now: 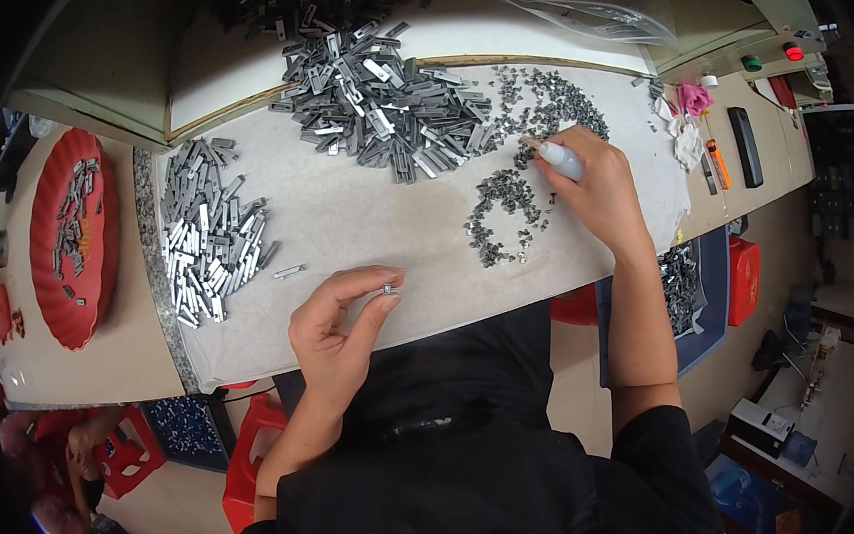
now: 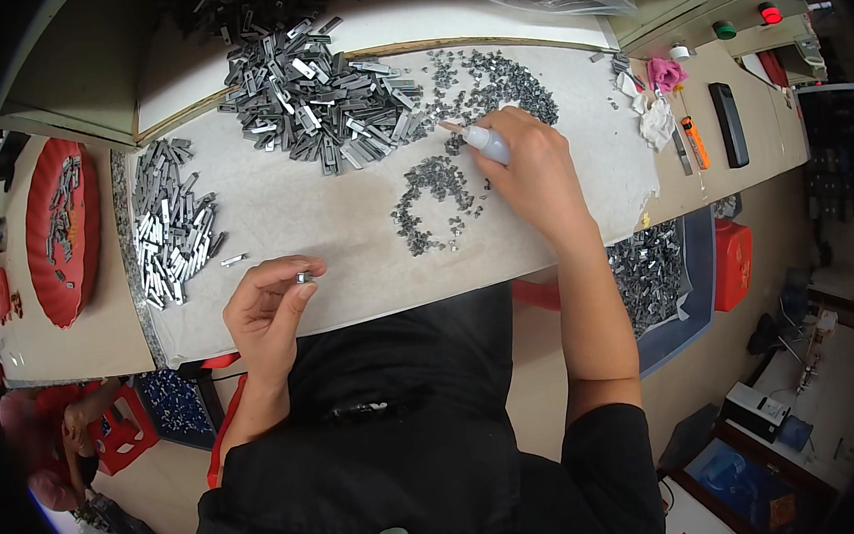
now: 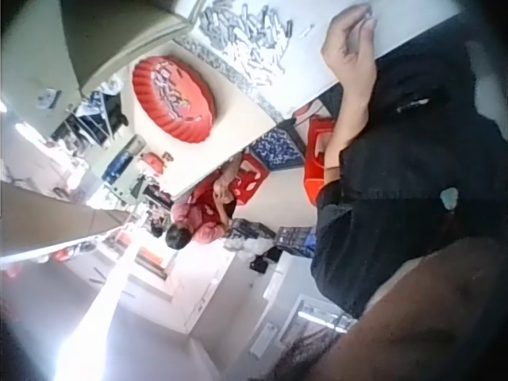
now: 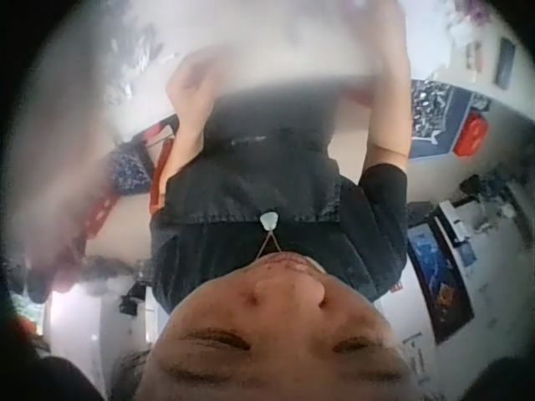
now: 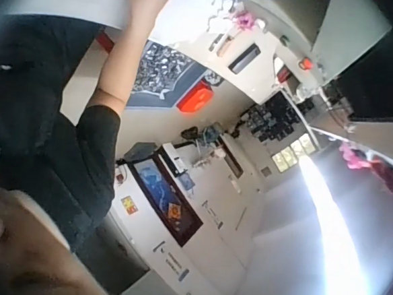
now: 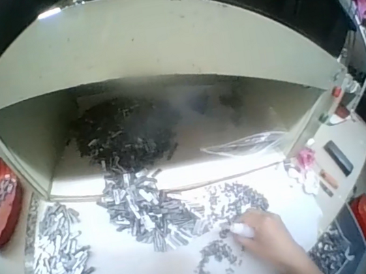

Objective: The person applies glue to small metal circles and metal brackets with a glue applicator bottle, then assembles the components by hand at a factory workbench.

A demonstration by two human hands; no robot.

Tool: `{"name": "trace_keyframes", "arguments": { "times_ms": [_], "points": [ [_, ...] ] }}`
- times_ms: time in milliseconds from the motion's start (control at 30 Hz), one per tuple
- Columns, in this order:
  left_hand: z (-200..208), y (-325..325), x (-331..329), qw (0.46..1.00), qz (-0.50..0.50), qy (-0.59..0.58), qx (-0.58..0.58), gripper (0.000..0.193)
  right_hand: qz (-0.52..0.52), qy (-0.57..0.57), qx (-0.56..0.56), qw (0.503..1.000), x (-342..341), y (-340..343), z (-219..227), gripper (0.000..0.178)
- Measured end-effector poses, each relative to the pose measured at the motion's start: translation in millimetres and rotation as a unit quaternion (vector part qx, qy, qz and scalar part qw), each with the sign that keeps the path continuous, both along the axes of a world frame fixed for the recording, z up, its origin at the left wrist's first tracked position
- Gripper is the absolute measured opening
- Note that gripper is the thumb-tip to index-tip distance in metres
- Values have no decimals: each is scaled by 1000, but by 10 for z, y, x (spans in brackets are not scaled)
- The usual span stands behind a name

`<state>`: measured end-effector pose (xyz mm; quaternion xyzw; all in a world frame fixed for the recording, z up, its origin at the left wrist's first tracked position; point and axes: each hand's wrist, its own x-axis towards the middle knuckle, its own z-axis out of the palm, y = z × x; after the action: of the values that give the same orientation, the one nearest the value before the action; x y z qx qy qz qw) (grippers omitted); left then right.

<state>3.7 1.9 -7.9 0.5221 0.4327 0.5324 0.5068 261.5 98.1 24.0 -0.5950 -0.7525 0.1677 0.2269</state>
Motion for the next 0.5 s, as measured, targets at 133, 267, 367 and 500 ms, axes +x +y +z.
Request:
{"name": "trace_keyframes", "arguments": {
  "times_ms": [133,267,367,500],
  "points": [
    [11,-1,-4,1000,-1,2,1,17,23,39,-52,998,12,-15,27,16],
    [15,2,3,1000,-2,2,3,17,12,73,-30,997,23,23,11,15],
    [3,1,0,1000,-3,5,4,17,27,50,-12,998,16,55,27,14],
    [1,8,1,1000,-3,4,6,17,43,28,-21,998,4,77,30,15]
  ]
}}
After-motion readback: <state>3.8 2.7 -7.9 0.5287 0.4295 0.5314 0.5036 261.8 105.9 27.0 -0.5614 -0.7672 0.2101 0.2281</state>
